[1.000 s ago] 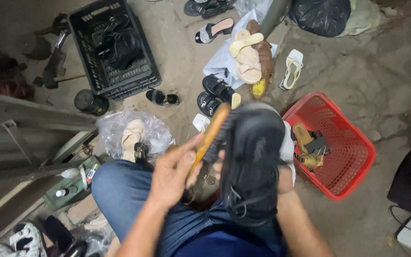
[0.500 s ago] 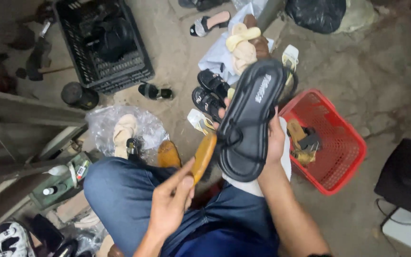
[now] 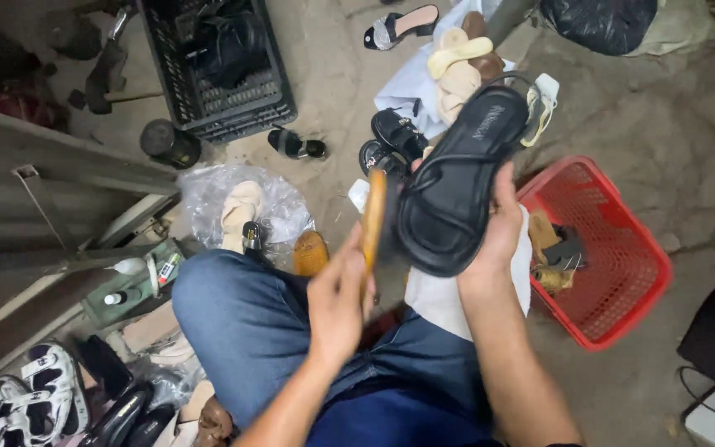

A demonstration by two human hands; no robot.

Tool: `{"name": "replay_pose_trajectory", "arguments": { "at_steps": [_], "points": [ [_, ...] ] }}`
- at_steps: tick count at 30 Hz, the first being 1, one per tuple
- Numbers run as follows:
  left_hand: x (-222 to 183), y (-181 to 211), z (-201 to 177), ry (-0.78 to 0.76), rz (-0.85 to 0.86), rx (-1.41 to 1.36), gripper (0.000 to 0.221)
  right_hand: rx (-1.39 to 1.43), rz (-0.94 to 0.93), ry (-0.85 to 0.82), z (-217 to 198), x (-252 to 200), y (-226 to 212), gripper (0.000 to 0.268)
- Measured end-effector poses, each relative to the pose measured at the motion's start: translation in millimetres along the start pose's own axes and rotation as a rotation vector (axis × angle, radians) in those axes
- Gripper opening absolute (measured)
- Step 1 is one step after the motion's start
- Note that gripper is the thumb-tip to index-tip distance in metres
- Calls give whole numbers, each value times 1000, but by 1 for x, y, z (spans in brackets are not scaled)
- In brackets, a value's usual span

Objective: Cleaning a black sandal by scrubbing the sole and sides with a brush and wiping it with a cloth.

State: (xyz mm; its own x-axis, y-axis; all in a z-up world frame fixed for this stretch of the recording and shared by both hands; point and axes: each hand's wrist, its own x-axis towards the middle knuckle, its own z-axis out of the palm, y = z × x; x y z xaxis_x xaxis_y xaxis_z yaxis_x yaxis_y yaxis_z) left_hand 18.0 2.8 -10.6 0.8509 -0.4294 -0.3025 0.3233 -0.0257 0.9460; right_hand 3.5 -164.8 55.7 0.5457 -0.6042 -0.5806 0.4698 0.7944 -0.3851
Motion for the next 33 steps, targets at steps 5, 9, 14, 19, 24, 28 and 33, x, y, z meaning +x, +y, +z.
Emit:
{"name": "replay_pose_trajectory", "arguments": {
  "at_steps": [5, 9, 14, 19, 24, 28, 33],
  "points": [
    [-18, -19, 6, -13, 60, -26, 38, 124, -226, -101, -49, 50, -20, 55],
    [-6, 2, 21, 81, 126, -22, 39, 123, -226, -175, -35, 34, -6, 56],
    [-28, -11, -8, -92, 321, 181, 43, 67, -361, -270, -39, 30, -9, 56],
    [-15, 14, -22, -126, 628, 527, 43, -36, -245, -368, -46, 16, 3, 64],
    [-38, 2, -36, -241, 685, 608, 50, -78, -199, -268, -50, 29, -3, 64],
    [-15, 6, -24, -114, 730, 562, 49, -100, 143, -343, -78, 22, 29, 63],
    [-46, -18, -37, -271, 634, 571, 50, -145, -94, -177, -72, 25, 4, 72]
  ]
}}
